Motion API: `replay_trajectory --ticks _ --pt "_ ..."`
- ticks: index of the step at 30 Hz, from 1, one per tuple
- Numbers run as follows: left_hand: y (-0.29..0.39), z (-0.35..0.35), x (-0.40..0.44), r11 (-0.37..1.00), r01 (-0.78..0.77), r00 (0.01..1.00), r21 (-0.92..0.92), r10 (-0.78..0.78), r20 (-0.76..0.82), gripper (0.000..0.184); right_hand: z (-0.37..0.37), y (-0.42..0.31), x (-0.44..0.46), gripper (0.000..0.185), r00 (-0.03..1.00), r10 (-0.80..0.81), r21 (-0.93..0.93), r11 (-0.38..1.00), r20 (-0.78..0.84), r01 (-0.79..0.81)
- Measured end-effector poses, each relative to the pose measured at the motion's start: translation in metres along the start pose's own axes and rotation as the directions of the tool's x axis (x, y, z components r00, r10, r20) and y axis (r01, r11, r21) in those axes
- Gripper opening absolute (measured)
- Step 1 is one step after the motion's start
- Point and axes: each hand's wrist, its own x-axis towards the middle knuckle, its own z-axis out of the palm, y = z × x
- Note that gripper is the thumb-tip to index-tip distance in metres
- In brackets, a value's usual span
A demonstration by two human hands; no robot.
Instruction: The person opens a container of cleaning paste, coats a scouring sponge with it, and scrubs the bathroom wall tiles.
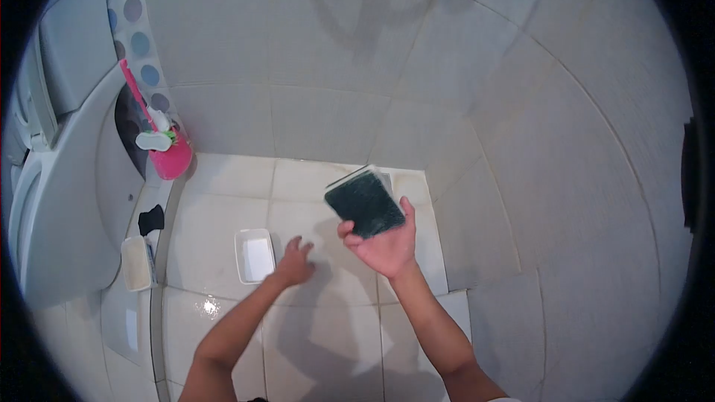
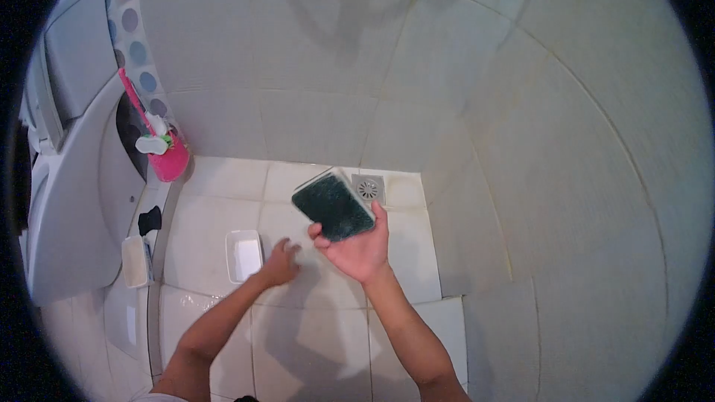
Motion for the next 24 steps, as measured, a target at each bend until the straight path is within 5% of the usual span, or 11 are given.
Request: replay_trajectory --ticks 1,2,4,7,12,14,15,17,21,23,24 --pt "-0.023 0.033 0.013 0.972 -0.032 0.971 0.233 -0.024 0.236 0.088 0.001 -0.009 0.007 0.054 0.998 -0.019 0.057 0.998 0.052 0.016" --pt "-0.010 0.027 0.010 0.971 -0.032 0.971 0.236 -0.025 0.237 0.088 0.002 -0.022 0.013 0.054 0.998 -0.020 0.060 0.998 0.053 0.017" --pt "0.039 0.008 -0.007 0.899 0.284 0.850 0.334 -0.397 0.346 0.121 0.001 -0.051 0.023 0.051 0.983 -0.170 0.132 0.975 -0.071 0.178" --pt "0.048 0.017 -0.015 0.862 0.286 0.806 0.418 -0.452 0.381 0.141 0.028 -0.099 0.039 0.039 0.919 -0.371 -0.389 0.873 -0.136 0.295" --pt "0.055 0.015 -0.014 0.830 0.307 0.741 0.466 -0.516 0.431 0.145 0.080 -0.164 0.099 0.041 0.693 -0.717 -0.973 0.099 0.076 0.210" --pt "0.055 0.014 -0.016 0.840 0.333 0.765 0.428 -0.506 0.398 0.146 0.100 -0.178 0.131 0.042 0.485 -0.743 -0.866 -0.497 0.461 0.062" --pt "0.053 0.014 -0.017 0.840 0.334 0.766 0.428 -0.506 0.395 0.146 0.113 -0.184 0.147 0.042 0.484 -0.742 -0.865 -0.498 0.463 0.065" --pt "0.049 0.017 -0.020 0.863 0.328 0.802 0.385 -0.469 0.368 0.145 0.130 -0.190 0.176 0.035 0.321 -0.544 -0.535 -0.836 0.776 -0.124" --pt "0.048 0.014 -0.019 0.867 0.328 0.785 0.376 -0.472 0.402 0.144 0.089 -0.182 0.232 0.027 0.342 -0.315 -0.304 -0.949 0.886 -0.087" --pt "0.045 0.016 -0.018 0.870 0.323 0.800 0.373 -0.461 0.384 0.144 0.062 -0.175 0.240 0.025 0.617 -0.037 0.025 -0.996 0.786 -0.091" --pt "0.043 0.016 -0.016 0.870 0.317 0.800 0.377 -0.459 0.386 0.144 0.065 -0.185 0.239 0.025 0.617 -0.042 0.023 -0.995 0.786 -0.097"
